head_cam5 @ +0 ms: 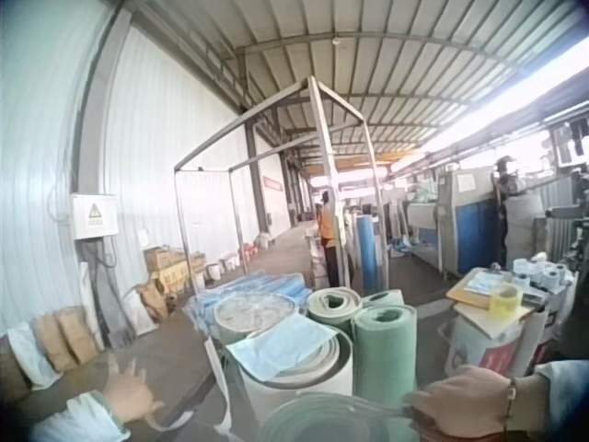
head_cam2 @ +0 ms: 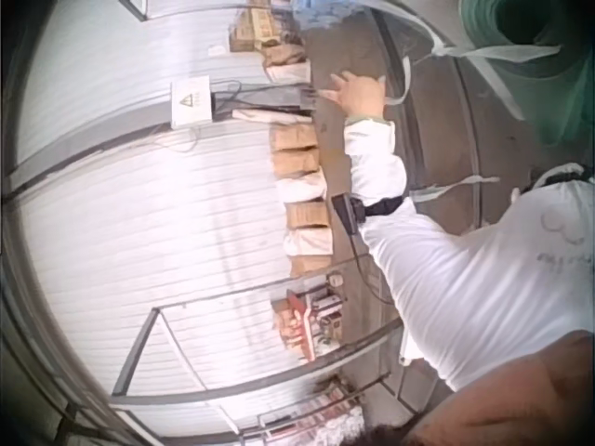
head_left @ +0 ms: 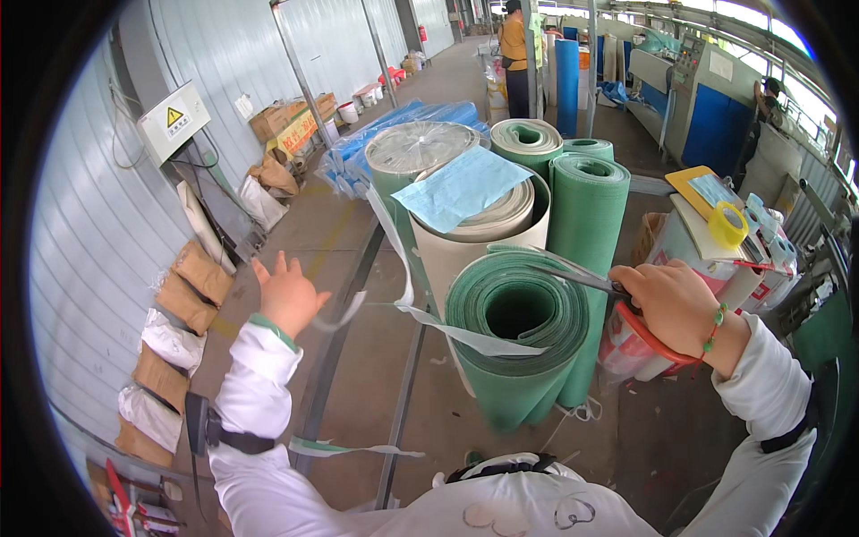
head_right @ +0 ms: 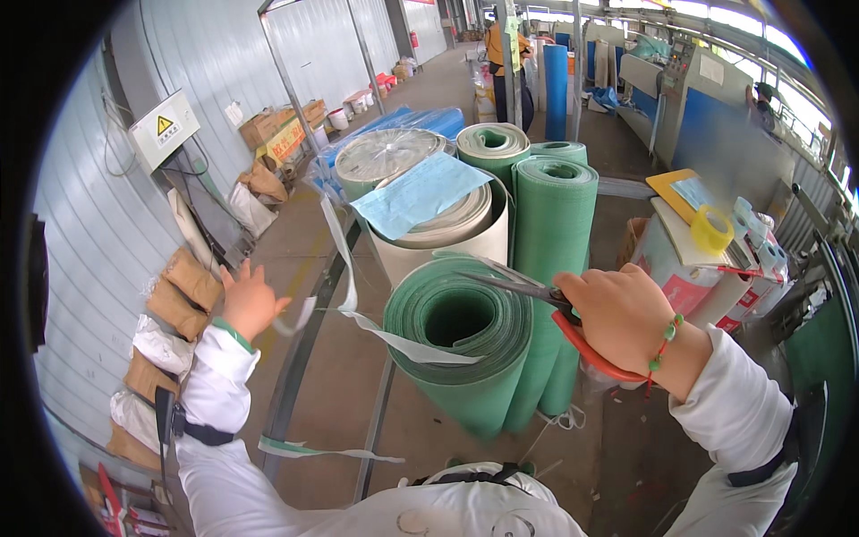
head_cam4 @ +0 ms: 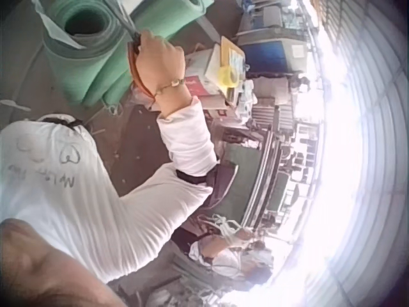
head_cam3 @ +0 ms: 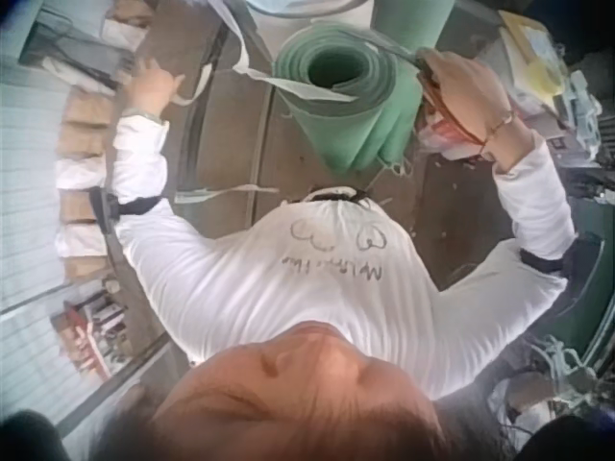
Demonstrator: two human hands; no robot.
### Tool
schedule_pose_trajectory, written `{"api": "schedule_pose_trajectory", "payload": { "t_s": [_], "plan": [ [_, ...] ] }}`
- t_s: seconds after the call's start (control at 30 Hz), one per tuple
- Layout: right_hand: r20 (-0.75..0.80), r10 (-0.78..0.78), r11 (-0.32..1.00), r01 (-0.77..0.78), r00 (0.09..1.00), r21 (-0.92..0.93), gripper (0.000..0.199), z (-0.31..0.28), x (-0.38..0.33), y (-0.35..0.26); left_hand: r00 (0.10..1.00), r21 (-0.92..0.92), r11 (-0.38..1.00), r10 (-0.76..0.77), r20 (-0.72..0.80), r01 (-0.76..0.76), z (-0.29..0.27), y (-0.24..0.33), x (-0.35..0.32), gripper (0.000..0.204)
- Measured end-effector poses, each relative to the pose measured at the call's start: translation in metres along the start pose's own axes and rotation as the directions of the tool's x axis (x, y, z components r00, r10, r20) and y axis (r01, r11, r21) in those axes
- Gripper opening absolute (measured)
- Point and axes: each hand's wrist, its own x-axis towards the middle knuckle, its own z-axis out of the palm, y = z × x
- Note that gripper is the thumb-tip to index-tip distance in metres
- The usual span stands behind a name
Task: Opening bags of raw material and using scissors to trim the edges and straps of large green rolls in a manufacturing facility.
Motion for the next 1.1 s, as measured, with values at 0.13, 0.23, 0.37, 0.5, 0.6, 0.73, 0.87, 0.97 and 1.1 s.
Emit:
{"api": "schedule_pose_trajectory", "payload": {
  "t_s": [0.13, 0.23, 0.37, 0.5, 0.6, 0.73, 0.87, 0.97, 1.1],
  "plan": [
    [0.115, -0.027, 0.995, 0.038, 0.993, -0.091, 0.027, -0.008, -0.002, -0.001, 0.892, -0.88, 0.175, 0.193, -0.41, -0.442, -0.062, 0.052, 0.004, 0.035],
    [0.127, -0.083, 0.972, 0.109, 0.988, -0.21, 0.031, -0.008, -0.016, 0.007, 0.732, -0.711, 0.176, 0.222, -0.645, -0.68, -0.095, 0.108, 0.005, 0.03],
    [0.042, -0.178, 0.947, 0.182, 0.983, -0.265, 0.039, 0.004, -0.031, -0.004, 0.684, -0.659, 0.186, 0.153, -0.713, -0.729, -0.082, 0.136, -0.005, 0.017],
    [0.015, -0.16, 0.965, 0.16, 0.987, -0.209, 0.04, 0.006, -0.036, -0.014, 0.662, -0.663, 0.139, -0.064, -0.747, -0.736, -0.076, 0.146, -0.007, 0.011],
    [-0.015, -0.175, 0.957, 0.166, 0.985, -0.24, 0.041, 0.011, -0.035, -0.015, 0.721, -0.72, -0.068, 0.015, -0.693, -0.69, -0.087, 0.139, -0.002, 0.011],
    [-0.033, -0.227, 0.953, 0.214, 0.973, -0.216, 0.042, 0.02, -0.033, -0.013, 0.512, -0.524, -0.042, 0.162, -0.844, -0.85, -0.091, 0.138, 0.001, 0.013],
    [-0.08, -0.248, 0.931, 0.215, 0.965, -0.295, 0.038, 0.021, -0.029, -0.015, 0.622, -0.621, -0.075, 0.01, -0.783, -0.78, -0.085, 0.146, -0.001, 0.012],
    [-0.091, -0.279, 0.926, 0.243, 0.956, -0.288, 0.035, 0.014, -0.023, -0.02, 0.707, -0.698, -0.138, -0.017, -0.707, -0.702, -0.084, 0.146, -0.004, 0.013],
    [-0.072, -0.3, 0.931, 0.275, 0.951, -0.241, 0.026, 0.023, -0.017, -0.012, 0.807, -0.773, -0.25, -0.068, -0.587, -0.583, -0.085, 0.146, -0.005, 0.006]
  ]
}}
